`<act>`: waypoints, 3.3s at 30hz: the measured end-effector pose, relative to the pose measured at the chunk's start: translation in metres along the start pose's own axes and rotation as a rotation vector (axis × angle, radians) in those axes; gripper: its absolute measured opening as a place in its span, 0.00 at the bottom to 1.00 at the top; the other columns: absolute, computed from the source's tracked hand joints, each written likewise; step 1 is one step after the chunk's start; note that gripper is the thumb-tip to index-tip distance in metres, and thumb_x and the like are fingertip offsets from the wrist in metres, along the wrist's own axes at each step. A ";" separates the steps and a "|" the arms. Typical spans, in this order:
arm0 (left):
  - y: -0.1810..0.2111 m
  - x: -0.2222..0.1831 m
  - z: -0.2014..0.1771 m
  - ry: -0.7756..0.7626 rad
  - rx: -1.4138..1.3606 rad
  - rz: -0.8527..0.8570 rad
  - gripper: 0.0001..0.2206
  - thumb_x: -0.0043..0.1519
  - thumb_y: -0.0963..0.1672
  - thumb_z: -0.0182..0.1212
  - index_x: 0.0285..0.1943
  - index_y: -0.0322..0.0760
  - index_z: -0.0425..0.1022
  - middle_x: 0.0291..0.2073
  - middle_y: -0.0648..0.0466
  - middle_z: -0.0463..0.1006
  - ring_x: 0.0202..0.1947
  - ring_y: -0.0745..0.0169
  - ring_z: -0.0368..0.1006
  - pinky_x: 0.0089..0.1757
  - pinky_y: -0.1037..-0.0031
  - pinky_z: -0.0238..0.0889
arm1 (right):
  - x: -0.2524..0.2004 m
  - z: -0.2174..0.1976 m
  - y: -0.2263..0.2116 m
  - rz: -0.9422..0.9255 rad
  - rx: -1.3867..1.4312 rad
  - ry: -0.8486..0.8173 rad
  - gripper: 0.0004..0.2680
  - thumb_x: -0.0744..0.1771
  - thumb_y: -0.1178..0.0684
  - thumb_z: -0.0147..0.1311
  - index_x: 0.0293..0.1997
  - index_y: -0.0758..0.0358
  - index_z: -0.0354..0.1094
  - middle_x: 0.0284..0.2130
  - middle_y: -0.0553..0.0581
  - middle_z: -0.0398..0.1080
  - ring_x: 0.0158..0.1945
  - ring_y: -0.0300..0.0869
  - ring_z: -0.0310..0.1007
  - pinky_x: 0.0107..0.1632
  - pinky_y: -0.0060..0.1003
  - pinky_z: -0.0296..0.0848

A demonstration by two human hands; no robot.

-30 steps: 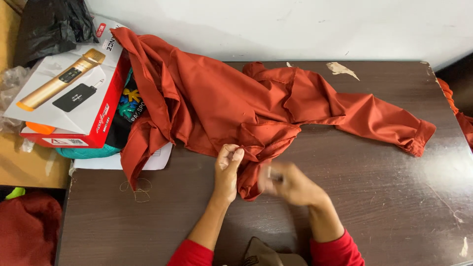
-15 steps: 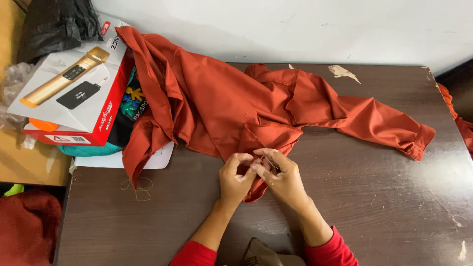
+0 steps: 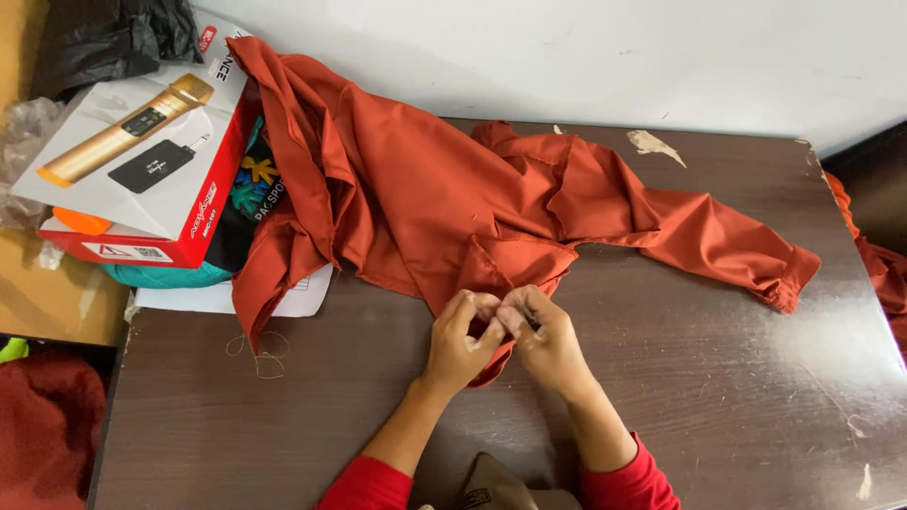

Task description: Trimming loose threads from an orange garment using thread snips

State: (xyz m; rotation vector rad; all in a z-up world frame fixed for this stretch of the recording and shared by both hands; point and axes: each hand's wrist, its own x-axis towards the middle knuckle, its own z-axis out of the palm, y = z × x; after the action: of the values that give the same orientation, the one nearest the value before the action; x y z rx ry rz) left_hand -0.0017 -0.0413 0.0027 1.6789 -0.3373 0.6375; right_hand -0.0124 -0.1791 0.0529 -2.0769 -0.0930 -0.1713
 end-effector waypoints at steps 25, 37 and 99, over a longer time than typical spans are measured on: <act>0.012 0.013 -0.006 -0.367 -0.385 -0.338 0.05 0.59 0.41 0.70 0.41 0.36 0.84 0.28 0.53 0.77 0.34 0.64 0.75 0.43 0.70 0.69 | -0.025 -0.059 0.007 0.085 -0.274 -0.076 0.13 0.62 0.48 0.67 0.47 0.63 0.78 0.39 0.64 0.80 0.46 0.61 0.80 0.47 0.53 0.77; 0.011 0.011 -0.005 -0.431 -0.326 -0.224 0.06 0.57 0.39 0.71 0.41 0.35 0.84 0.26 0.52 0.76 0.32 0.60 0.75 0.40 0.70 0.69 | -0.031 -0.053 0.021 0.074 -0.192 -0.136 0.08 0.64 0.48 0.66 0.42 0.58 0.80 0.36 0.59 0.82 0.46 0.55 0.82 0.46 0.48 0.79; 0.005 -0.002 -0.311 -0.431 0.023 -1.205 0.23 0.50 0.37 0.70 0.59 0.34 0.84 0.63 0.52 0.83 0.66 0.65 0.74 0.61 0.66 0.69 | -0.031 -0.132 0.056 0.537 0.332 0.324 0.05 0.72 0.54 0.47 0.40 0.61 0.65 0.16 0.54 0.61 0.16 0.34 0.46 0.21 0.30 0.43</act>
State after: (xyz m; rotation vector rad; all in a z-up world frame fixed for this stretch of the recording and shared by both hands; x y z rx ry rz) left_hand -0.0757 0.2586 0.0374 1.6818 0.3971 -0.6164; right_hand -0.0462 -0.3212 0.0632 -1.6523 0.5896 -0.1465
